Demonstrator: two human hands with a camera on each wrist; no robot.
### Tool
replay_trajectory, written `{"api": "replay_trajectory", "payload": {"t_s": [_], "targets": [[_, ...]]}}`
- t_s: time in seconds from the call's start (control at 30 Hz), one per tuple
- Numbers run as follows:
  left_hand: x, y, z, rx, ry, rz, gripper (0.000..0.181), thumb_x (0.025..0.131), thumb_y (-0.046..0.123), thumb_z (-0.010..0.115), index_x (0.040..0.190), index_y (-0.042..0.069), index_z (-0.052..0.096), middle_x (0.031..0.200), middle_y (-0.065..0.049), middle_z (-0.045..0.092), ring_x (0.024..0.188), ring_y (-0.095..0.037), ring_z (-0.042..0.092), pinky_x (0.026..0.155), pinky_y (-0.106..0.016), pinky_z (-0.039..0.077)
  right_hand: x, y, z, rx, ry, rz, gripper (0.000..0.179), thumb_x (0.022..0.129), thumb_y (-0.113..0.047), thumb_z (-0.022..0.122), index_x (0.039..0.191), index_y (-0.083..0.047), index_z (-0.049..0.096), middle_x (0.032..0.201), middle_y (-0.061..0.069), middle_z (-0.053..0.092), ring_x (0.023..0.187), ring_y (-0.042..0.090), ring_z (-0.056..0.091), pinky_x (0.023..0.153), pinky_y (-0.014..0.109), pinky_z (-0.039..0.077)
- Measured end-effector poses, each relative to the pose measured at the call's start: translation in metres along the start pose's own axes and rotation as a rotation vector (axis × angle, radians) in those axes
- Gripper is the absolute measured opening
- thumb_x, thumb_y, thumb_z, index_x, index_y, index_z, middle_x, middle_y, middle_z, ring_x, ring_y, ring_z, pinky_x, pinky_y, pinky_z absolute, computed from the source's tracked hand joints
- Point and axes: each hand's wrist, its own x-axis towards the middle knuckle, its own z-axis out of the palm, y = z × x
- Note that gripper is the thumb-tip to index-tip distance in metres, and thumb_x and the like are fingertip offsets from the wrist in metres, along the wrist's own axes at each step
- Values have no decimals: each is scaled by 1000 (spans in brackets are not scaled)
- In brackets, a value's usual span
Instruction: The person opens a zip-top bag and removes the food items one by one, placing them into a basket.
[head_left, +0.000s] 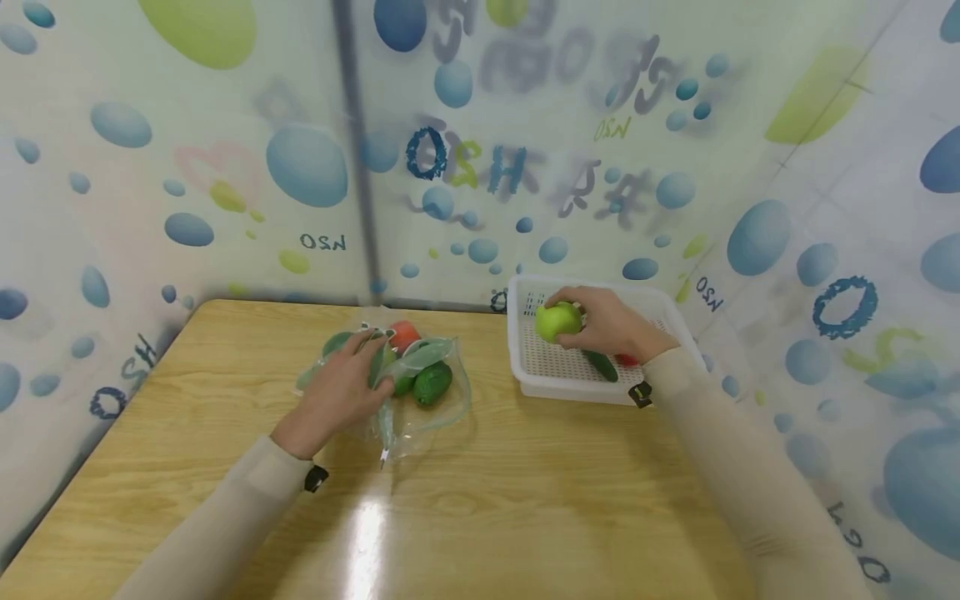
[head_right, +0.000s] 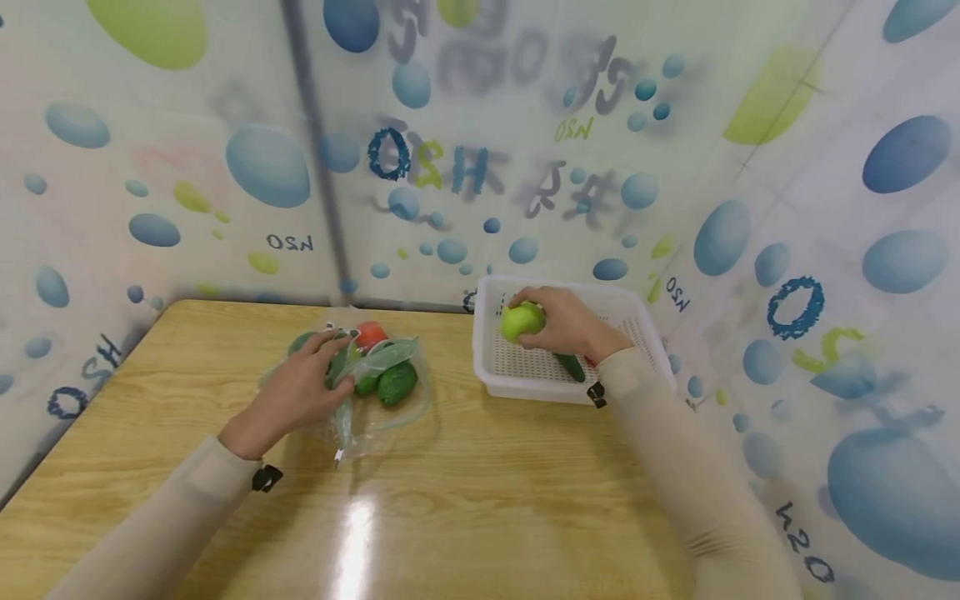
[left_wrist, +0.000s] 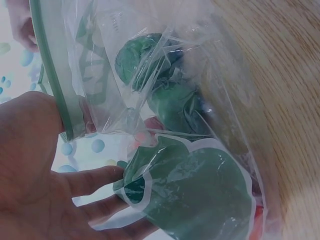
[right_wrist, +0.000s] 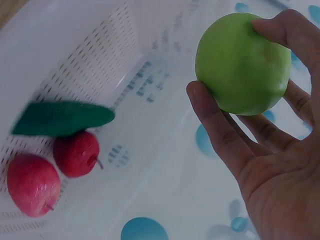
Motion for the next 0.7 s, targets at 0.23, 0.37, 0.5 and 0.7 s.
{"api": "replay_trajectory", "payload": {"t_s": [0.23,0.37,0.5,0.7], "targets": [[-1,0,-1,0,3,-7,74,109,29,71,173,-1,49,182,-34,41,146,-63,63,106,-73,63,28,18,-6,-79,-128,78,55,100,-19,90,151,-15,70,146,20,75,113,33,67,93,46,62],[-1,0,0,2,9,-14,75,109,30,71,174,0,49,182,-33,41,146,-63,64,103,-72,65,45,26,0,-130,-187,89,52,101,-17,90,149,-13,70,147,19,75,118,32,65,105,50,58],[0,1,-1,4,19,-13,75,108,30,71,174,0,50,182,-33,43,148,-63,62,104,-73,65,59,29,7,-157,-230,111,52,100,-13,91,148,-11,71,149,19,73,122,34,63,112,55,56],[0,2,-1,16,11,-21,74,109,30,70,174,1,50,182,-32,43,151,-64,60,106,-74,64,72,30,22,-212,-305,166,52,102,-12,89,151,-10,71,147,16,72,121,32,61,109,51,55]]}}
